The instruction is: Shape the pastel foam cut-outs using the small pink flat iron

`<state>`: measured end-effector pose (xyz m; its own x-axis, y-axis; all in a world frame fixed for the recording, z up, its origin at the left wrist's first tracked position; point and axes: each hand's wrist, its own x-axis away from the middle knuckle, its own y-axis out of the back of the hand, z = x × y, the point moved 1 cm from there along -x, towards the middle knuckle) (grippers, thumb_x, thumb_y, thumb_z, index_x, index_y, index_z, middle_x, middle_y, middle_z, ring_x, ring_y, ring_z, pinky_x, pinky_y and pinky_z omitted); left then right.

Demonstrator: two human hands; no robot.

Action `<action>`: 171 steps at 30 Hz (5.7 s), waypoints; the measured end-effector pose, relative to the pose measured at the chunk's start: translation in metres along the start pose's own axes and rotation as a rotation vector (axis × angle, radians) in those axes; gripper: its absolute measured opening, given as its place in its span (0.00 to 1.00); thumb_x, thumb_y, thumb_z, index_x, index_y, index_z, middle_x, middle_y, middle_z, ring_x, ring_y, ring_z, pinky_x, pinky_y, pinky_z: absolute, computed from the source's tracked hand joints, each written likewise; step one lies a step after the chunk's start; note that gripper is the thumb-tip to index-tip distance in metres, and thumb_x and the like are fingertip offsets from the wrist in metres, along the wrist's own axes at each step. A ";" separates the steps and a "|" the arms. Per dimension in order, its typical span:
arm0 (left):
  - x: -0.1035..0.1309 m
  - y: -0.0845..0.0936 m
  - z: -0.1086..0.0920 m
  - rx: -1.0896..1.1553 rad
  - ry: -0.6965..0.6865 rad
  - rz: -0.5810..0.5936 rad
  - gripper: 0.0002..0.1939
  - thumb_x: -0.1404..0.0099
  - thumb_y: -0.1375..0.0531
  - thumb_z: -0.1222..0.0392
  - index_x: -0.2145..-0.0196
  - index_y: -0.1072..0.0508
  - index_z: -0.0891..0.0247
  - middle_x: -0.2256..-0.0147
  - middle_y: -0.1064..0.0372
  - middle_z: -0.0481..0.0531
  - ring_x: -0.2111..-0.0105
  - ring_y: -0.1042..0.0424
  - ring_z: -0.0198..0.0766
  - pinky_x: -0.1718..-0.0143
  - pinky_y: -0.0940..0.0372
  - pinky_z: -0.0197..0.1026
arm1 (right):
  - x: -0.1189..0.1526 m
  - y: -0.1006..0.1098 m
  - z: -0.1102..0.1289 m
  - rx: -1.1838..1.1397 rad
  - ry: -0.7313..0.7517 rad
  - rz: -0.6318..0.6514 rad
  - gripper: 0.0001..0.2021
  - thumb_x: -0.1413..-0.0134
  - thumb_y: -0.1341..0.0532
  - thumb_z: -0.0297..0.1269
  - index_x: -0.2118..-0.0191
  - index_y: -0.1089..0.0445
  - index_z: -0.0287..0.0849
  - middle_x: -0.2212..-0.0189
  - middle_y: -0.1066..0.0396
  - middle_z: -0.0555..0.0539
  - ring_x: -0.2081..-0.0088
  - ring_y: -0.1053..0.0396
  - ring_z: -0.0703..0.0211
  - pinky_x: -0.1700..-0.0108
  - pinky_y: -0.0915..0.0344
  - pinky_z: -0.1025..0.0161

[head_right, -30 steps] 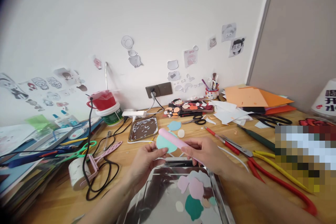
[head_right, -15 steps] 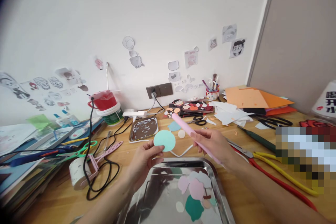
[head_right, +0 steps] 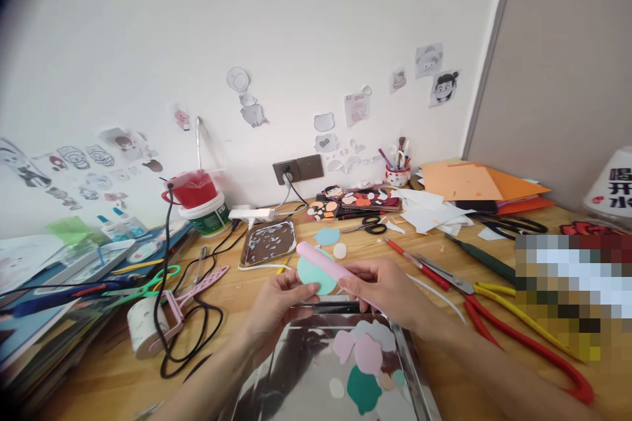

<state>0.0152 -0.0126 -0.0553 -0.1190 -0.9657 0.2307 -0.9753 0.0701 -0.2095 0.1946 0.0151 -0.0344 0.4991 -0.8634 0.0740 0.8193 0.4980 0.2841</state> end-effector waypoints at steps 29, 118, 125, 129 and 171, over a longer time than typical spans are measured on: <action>0.001 0.000 -0.004 0.004 -0.004 -0.088 0.12 0.55 0.38 0.56 0.74 0.31 0.67 0.73 0.33 0.51 0.74 0.35 0.31 0.74 0.40 0.32 | -0.001 0.002 0.002 0.041 -0.012 0.059 0.16 0.52 0.47 0.45 0.64 0.33 0.38 0.78 0.36 0.50 0.81 0.40 0.69 0.81 0.45 0.71; -0.001 0.007 -0.006 0.035 -0.008 -0.070 0.09 0.55 0.37 0.59 0.80 0.33 0.67 0.78 0.36 0.48 0.77 0.37 0.28 0.74 0.42 0.31 | -0.005 0.019 0.003 -0.126 -0.004 -0.242 0.13 0.57 0.44 0.46 0.79 0.34 0.41 0.82 0.38 0.52 0.82 0.42 0.69 0.80 0.44 0.70; -0.001 0.002 -0.005 0.008 0.008 -0.111 0.11 0.57 0.37 0.56 0.81 0.32 0.67 0.78 0.36 0.49 0.78 0.38 0.29 0.74 0.42 0.32 | -0.001 0.003 0.000 -0.010 -0.020 0.040 0.15 0.54 0.45 0.44 0.64 0.33 0.39 0.78 0.36 0.51 0.81 0.41 0.69 0.81 0.46 0.71; 0.001 -0.002 -0.005 -0.013 0.000 -0.116 0.12 0.58 0.37 0.56 0.82 0.32 0.68 0.80 0.36 0.49 0.78 0.39 0.30 0.74 0.42 0.33 | 0.001 -0.005 0.000 -0.009 -0.010 0.076 0.14 0.52 0.46 0.44 0.67 0.33 0.38 0.79 0.38 0.52 0.82 0.42 0.70 0.81 0.46 0.72; 0.006 -0.009 -0.008 0.004 0.001 -0.125 0.11 0.60 0.36 0.56 0.84 0.31 0.68 0.80 0.34 0.51 0.78 0.37 0.31 0.73 0.42 0.34 | 0.004 -0.002 0.007 0.009 0.005 0.071 0.16 0.54 0.46 0.46 0.65 0.31 0.40 0.79 0.36 0.52 0.82 0.40 0.68 0.81 0.45 0.71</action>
<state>0.0216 -0.0175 -0.0447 0.0035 -0.9666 0.2563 -0.9817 -0.0521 -0.1832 0.1930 0.0095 -0.0283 0.5574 -0.8254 0.0892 0.7791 0.5572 0.2873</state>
